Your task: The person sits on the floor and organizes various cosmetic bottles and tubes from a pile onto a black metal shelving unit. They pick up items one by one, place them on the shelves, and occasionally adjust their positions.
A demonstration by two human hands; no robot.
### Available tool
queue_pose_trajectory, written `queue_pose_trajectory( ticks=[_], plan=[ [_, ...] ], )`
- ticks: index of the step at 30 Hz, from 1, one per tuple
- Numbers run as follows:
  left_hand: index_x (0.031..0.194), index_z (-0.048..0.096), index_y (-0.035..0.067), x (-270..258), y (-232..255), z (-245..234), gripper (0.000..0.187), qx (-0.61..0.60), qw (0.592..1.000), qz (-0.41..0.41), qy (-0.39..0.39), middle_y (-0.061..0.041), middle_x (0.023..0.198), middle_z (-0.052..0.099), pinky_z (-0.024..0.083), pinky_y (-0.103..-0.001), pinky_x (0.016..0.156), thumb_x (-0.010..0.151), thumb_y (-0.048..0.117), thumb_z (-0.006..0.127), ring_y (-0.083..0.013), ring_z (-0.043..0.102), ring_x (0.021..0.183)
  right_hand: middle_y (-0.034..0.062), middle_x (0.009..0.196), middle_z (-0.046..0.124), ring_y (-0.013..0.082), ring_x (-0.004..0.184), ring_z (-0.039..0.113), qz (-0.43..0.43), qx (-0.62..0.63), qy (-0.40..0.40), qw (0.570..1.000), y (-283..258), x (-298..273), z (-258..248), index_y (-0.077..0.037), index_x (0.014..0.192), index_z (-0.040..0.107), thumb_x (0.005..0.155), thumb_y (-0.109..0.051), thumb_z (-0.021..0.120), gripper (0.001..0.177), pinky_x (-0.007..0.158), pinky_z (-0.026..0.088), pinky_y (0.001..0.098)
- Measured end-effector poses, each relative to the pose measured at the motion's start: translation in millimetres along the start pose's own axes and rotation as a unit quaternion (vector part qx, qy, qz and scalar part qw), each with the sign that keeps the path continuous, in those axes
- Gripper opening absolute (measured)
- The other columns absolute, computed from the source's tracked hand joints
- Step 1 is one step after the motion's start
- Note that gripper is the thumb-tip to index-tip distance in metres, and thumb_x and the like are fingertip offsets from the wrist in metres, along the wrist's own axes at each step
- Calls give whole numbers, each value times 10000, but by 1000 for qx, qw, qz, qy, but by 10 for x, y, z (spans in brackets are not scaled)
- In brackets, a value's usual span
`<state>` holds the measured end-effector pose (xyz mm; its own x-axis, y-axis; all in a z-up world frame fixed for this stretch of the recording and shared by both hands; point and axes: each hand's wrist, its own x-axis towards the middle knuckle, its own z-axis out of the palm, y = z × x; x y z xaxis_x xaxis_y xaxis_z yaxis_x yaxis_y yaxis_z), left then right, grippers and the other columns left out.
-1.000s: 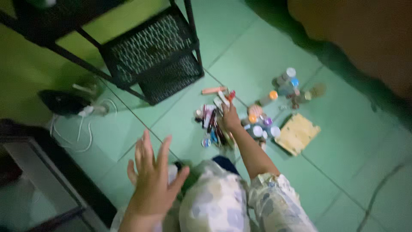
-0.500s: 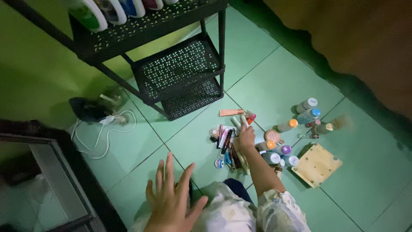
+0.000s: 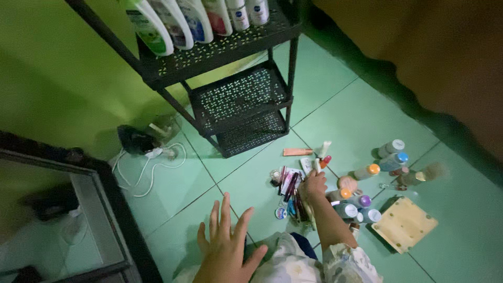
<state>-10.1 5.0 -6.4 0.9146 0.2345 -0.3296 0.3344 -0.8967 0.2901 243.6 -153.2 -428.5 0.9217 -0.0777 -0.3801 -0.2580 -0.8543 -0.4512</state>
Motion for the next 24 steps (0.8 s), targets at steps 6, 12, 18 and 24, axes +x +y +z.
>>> queue_pose_trajectory(
  ticks=[6, 12, 18, 24],
  plan=[
    [1567, 328, 219, 54, -99, 67, 955, 13, 999, 28, -33, -285, 1656, -50, 138, -852, 998, 792, 569, 761, -554, 17, 1497, 220, 1315, 479, 426, 1192, 525, 8, -47, 50, 998, -14, 46, 150, -44, 1246, 513, 990, -264, 583, 345, 941, 487, 561],
    [1551, 355, 170, 2, 39, -64, 885, -1, 999, 33, -8, -272, 1661, -29, 108, -828, 1028, 822, 511, 721, -528, 18, 1503, 306, 1208, 536, 519, 1074, 559, 52, 128, 64, 988, 71, -57, 105, 11, 1204, 503, 969, -248, 576, 357, 912, 480, 584],
    [1537, 365, 166, -101, 305, -260, 831, -38, 999, 7, -36, -219, 1694, -44, 41, -747, 1091, 849, 478, 712, -440, -31, 1543, 367, 1093, 582, 526, 964, 633, -145, -12, 68, 987, 166, -454, -233, 24, 1088, 591, 906, -326, 624, 396, 873, 532, 565],
    [1506, 373, 129, -142, 272, -199, 782, -65, 997, 14, 41, -230, 1656, 20, 87, -747, 1134, 882, 413, 748, -449, 18, 1536, 299, 1104, 671, 478, 1020, 679, -198, -91, -62, 974, -183, -1106, -1343, -77, 1206, 644, 927, -431, 603, 453, 882, 548, 555]
  ],
)
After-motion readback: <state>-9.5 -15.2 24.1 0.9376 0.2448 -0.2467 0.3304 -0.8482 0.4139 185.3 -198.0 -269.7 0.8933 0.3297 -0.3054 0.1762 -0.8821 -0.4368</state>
